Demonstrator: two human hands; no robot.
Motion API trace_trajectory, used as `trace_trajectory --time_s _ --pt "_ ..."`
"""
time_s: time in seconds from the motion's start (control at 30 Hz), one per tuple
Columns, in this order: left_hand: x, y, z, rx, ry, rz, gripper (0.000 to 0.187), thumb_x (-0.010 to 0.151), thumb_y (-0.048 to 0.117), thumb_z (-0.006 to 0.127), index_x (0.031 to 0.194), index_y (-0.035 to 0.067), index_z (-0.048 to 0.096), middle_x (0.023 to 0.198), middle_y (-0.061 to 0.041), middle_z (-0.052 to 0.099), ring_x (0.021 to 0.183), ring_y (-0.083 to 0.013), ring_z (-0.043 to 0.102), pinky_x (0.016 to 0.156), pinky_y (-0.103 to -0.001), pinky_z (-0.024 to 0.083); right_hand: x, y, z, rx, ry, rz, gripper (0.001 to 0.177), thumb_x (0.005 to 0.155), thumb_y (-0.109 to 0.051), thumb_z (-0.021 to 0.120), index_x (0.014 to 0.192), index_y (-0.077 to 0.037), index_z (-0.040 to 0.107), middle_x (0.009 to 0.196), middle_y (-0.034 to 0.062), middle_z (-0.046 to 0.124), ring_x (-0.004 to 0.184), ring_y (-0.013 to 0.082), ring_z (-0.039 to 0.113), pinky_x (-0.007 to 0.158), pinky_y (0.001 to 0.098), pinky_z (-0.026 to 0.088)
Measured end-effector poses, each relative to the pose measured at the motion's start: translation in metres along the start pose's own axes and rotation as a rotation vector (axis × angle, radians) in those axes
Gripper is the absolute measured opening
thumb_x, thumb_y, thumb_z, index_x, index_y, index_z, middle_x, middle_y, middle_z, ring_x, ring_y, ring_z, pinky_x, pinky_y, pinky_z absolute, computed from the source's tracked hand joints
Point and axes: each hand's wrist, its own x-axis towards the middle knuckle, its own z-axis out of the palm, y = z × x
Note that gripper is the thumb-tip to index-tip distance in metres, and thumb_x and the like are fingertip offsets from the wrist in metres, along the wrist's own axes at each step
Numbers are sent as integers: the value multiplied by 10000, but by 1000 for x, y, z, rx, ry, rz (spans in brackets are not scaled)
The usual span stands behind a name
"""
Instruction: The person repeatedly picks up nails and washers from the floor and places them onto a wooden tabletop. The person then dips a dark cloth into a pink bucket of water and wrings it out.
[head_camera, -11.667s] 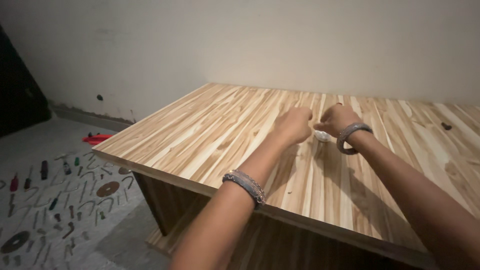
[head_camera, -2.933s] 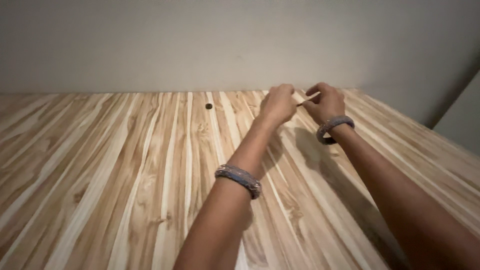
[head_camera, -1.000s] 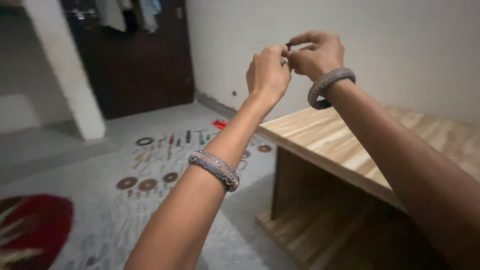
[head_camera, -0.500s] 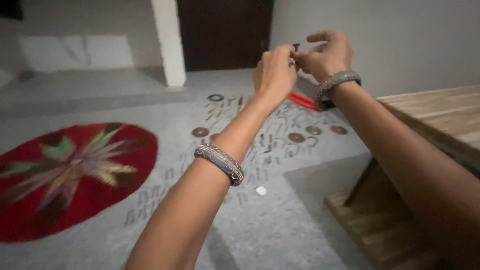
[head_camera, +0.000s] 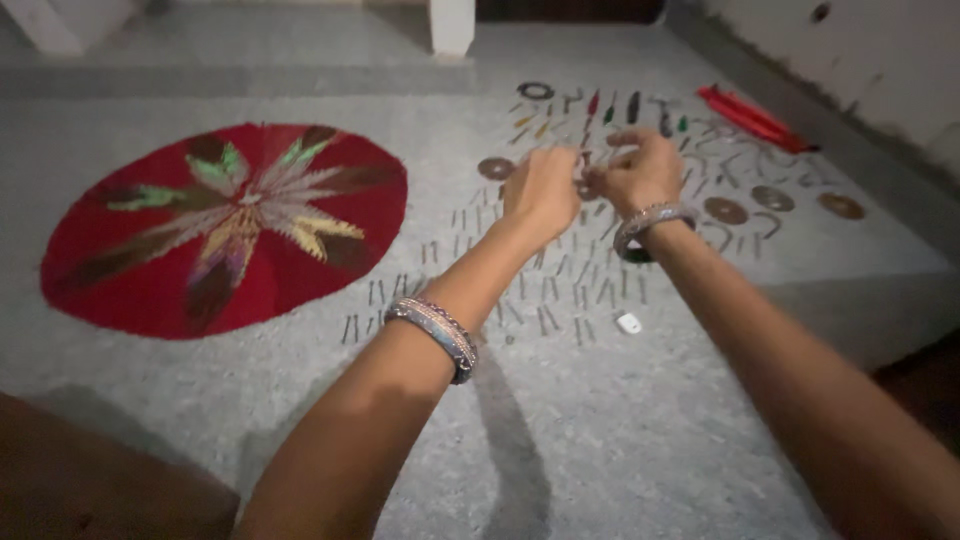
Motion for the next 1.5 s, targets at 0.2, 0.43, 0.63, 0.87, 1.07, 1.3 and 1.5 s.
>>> trace_trajectory --time_s 0.2,0.43,0.63,0.87,1.07,1.3,1.5 --pt "-35 -72 31 132 -290 -89 188 793 62 692 971 1 698 1048 -258 709 1030 -437 688 857 -502 565 -26 69 76 16 -92 153 441 736 -78 881 1122 2 685 816 79 769 737 136 745 669 297 592" --pt "-73 -128 84 154 -458 -207 237 810 44 679 1041 56 727 1097 -222 712 1055 -409 688 865 -487 569 -63 153 136 -34 -201 283 539 714 -123 896 1187 -6 664 838 118 767 764 184 761 666 337 596" --pt "-95 -169 143 162 -610 -219 215 841 49 665 1042 47 742 1117 -227 723 1082 -400 703 882 -471 586 -94 210 176 -120 -225 308 515 706 -168 906 1153 -15 699 860 131 779 790 211 761 732 357 590" --pt "-115 -183 173 101 -685 -294 222 856 131 690 1057 52 739 1122 -239 714 1097 -408 687 910 -485 565 -120 263 211 -265 -266 324 484 682 -128 885 1132 -58 723 860 145 781 823 254 764 776 388 587" --pt "-124 -199 189 76 -679 -321 234 839 74 662 1058 49 741 1141 -236 712 1110 -401 683 920 -482 564 -135 288 238 -376 -214 274 327 756 -166 797 1071 -92 753 851 208 755 830 359 746 787 446 579" --pt "-123 -212 197 84 -657 -301 238 817 61 689 1048 39 738 1134 -246 712 1110 -396 687 923 -474 571 -144 284 251 -398 -163 300 230 844 -177 704 1054 -99 755 875 247 727 865 422 721 804 508 574" --pt "-119 -206 189 60 -641 -325 219 817 54 699 1031 22 731 1127 -256 706 1102 -418 680 912 -477 568 -137 268 240 -402 -222 274 305 812 -179 734 1101 -79 730 861 221 747 857 381 737 810 479 577"
